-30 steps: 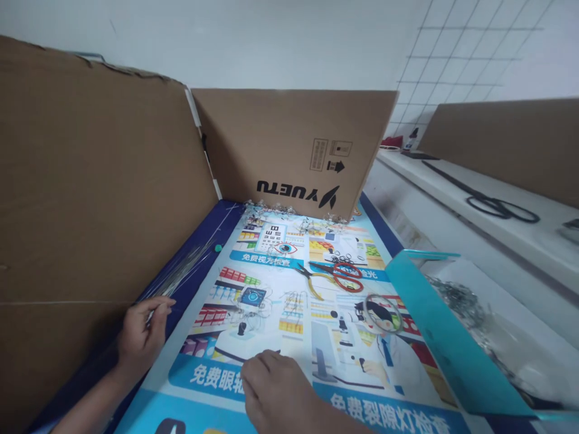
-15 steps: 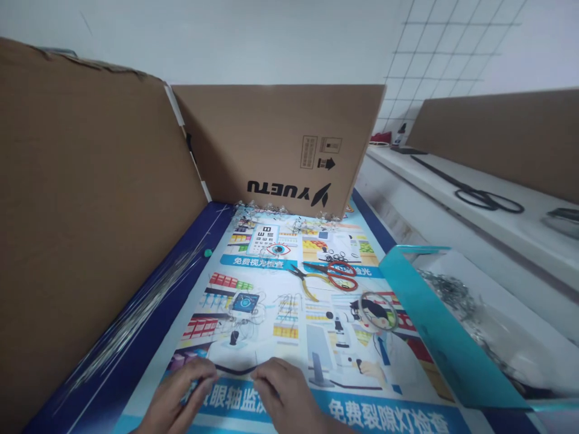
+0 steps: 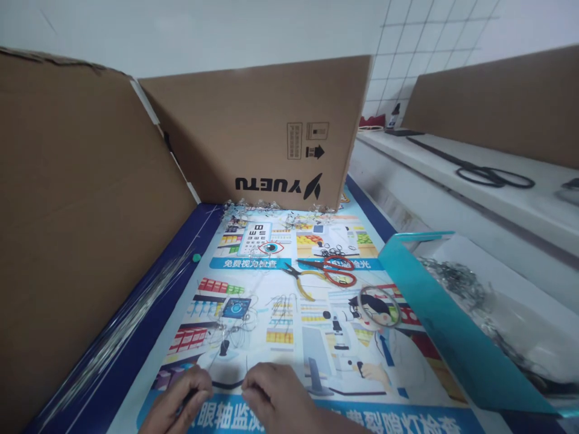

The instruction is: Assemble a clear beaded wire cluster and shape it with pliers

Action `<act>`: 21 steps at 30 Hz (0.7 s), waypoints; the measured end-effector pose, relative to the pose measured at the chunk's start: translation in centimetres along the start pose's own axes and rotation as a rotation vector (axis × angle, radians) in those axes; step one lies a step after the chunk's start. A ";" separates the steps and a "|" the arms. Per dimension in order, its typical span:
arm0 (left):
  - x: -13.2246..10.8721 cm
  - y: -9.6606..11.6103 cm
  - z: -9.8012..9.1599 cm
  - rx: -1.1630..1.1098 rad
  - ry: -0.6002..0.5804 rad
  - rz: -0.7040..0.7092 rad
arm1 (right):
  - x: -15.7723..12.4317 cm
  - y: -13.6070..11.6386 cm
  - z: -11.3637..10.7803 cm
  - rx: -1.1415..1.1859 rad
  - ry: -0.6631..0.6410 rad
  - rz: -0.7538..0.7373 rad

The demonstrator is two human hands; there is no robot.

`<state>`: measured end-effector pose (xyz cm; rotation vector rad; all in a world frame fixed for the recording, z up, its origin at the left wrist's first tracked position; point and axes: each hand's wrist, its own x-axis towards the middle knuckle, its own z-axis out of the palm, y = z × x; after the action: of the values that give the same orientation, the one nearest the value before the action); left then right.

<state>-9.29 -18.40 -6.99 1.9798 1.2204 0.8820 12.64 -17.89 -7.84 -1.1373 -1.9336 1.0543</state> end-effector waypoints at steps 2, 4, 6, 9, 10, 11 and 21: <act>0.1 0.1 -0.3 0.008 -0.040 0.006 | 0.1 -0.3 -0.1 0.045 -0.021 0.060; 0.1 0.2 -0.6 0.023 -0.061 0.020 | 0.1 -0.4 -0.2 0.106 -0.031 0.100; 0.1 0.3 -0.6 0.038 -0.045 0.032 | 0.1 -0.4 -0.1 0.155 -0.043 0.125; 0.0 0.6 -0.2 0.049 0.025 0.030 | 0.1 -0.1 0.1 0.203 -0.057 0.141; 0.0 0.8 0.0 0.044 0.048 0.036 | 0.1 0.0 0.2 0.210 -0.055 0.139; 0.0 1.1 0.3 0.035 0.069 0.045 | 0.1 0.0 0.2 0.213 -0.051 0.135; 2.0 5.7 5.0 -0.179 0.231 0.084 | -0.1 -0.3 0.2 0.039 0.091 0.041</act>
<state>-1.81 -19.52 -4.87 1.8346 1.1445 1.2461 12.42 -18.10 -7.65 -1.1868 -1.8188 1.0398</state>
